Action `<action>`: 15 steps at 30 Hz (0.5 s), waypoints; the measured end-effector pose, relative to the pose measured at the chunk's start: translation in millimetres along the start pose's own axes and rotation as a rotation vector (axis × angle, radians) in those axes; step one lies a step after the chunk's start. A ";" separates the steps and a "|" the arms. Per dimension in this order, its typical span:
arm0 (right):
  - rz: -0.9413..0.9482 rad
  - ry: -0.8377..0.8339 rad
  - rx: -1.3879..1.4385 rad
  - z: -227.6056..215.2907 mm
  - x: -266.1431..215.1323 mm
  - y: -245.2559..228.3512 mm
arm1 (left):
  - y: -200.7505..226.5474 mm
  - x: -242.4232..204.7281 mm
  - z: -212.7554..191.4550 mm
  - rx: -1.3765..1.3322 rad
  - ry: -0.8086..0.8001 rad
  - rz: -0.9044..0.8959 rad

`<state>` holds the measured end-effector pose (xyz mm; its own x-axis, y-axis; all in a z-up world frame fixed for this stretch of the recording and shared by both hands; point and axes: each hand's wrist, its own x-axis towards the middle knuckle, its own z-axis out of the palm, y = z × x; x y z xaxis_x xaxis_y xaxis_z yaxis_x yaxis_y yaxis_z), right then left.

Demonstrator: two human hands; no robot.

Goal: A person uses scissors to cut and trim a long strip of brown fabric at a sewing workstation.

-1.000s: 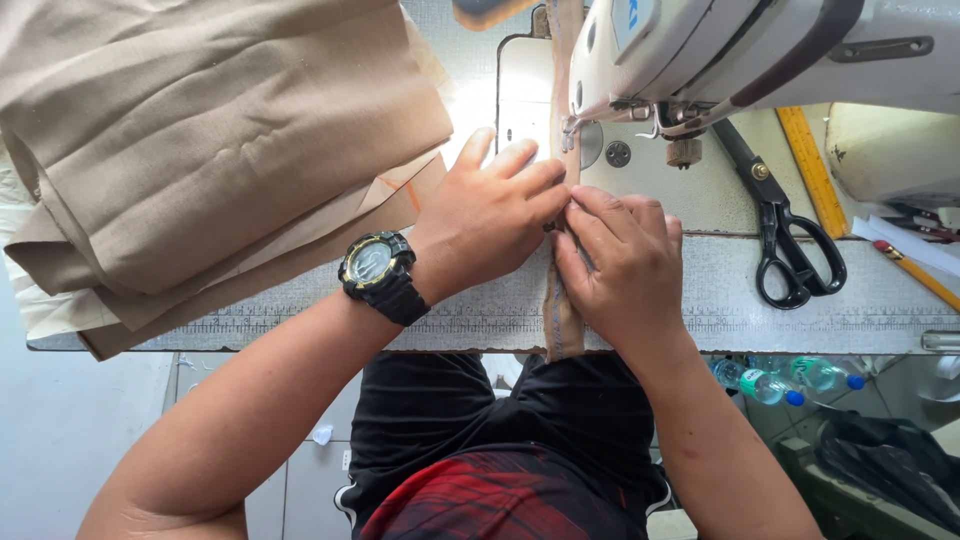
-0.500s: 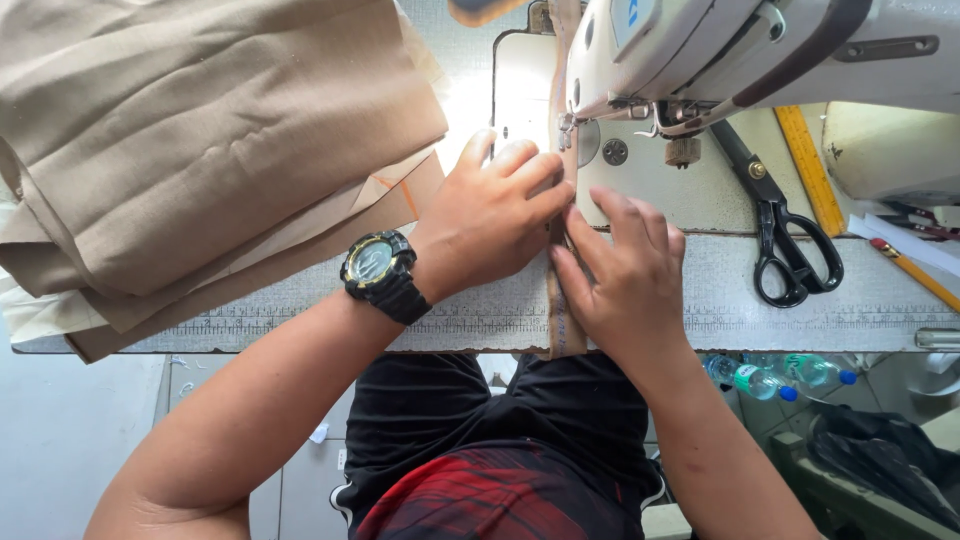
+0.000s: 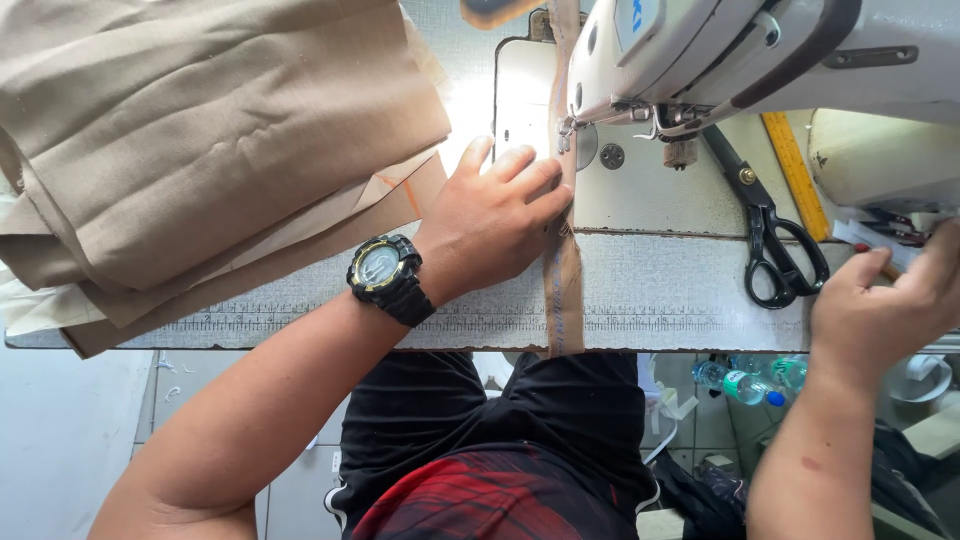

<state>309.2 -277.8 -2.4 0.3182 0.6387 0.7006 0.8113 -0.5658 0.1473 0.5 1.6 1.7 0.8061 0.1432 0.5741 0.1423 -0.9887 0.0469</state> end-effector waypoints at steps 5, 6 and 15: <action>-0.075 0.095 -0.041 0.8 -0.1 4.5 | -2.0 5.1 0.7 0.005 0.025 0.018; -0.073 0.094 -0.041 4.8 -2.8 9.0 | -2.5 6.3 0.7 0.004 0.024 0.020; -0.128 0.069 0.026 13.7 -11.6 26.8 | -0.8 6.5 -1.6 0.007 0.032 0.008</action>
<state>333.9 -293.3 -16.2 0.1775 0.6666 0.7240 0.8560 -0.4676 0.2207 4.8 3.3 6.7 0.7883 0.1332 0.6006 0.1397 -0.9895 0.0361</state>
